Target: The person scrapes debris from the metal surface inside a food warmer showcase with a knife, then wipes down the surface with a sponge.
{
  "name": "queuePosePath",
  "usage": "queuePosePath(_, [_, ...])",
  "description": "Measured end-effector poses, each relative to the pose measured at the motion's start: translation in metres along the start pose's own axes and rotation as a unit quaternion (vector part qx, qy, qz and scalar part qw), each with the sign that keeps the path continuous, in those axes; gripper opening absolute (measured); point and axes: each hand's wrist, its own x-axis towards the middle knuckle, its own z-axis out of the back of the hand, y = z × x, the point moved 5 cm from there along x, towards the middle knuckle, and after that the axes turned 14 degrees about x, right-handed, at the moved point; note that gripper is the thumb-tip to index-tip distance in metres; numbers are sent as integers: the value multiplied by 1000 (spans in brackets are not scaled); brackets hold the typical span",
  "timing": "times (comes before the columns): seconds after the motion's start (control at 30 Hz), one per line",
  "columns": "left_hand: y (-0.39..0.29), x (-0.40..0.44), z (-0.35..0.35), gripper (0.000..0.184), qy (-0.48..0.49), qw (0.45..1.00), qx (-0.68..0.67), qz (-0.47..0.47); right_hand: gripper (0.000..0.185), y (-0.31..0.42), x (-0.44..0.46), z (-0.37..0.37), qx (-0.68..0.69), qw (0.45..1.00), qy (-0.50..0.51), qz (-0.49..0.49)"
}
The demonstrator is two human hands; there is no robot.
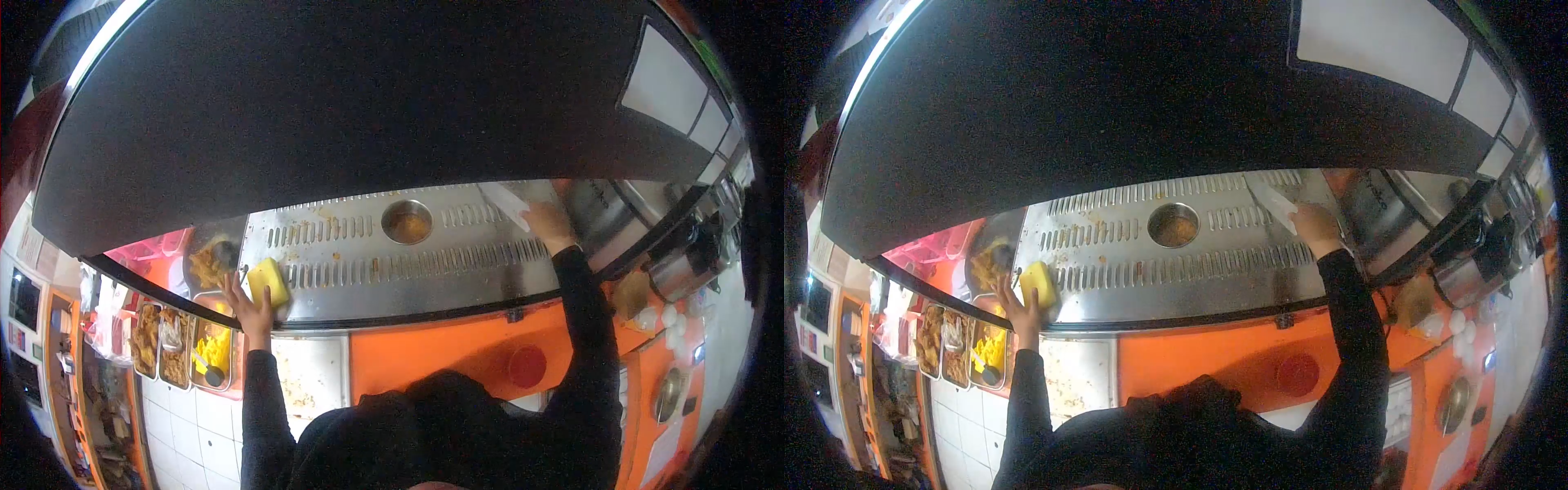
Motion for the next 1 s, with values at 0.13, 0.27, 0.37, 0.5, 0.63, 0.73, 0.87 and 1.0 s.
queuePosePath(0.13, [3, -1, -3, 71, 2, 1000, 4, 1, 36, -7, 1, -2, -25, 999, -30, 9])
queuePosePath(0.27, [1, 1, -4, 71, -3, 1000, 8, -3, 35, -9, 7, -10, -50, 998, -19, 19])
queuePosePath(0.37, [0, -1, -1, 71, -3, 1000, 9, -4, 35, -16, 11, -22, -70, 996, -21, 54])
queuePosePath(0.5, [-3, 0, 1, 71, -3, 1000, 9, -1, 35, -5, 4, 0, -36, 999, 12, 7])
queuePosePath(0.63, [0, -2, -1, 71, 2, 1000, 3, 4, 38, -4, 2, 6, -29, 999, 26, 22])
queuePosePath(0.73, [3, -3, -3, 71, 1, 1000, -7, 5, 41, -29, 8, -9, -10, 999, 47, 20])
queuePosePath(0.87, [2, -1, -3, 74, -7, 1000, 16, -7, 44, -30, 0, 11, -16, 997, 70, 0])
queuePosePath(1.0, [-1, 1, -1, 76, 2, 1000, 16, -15, 45, -2, -25, 24, 15, 1000, 12, 8])
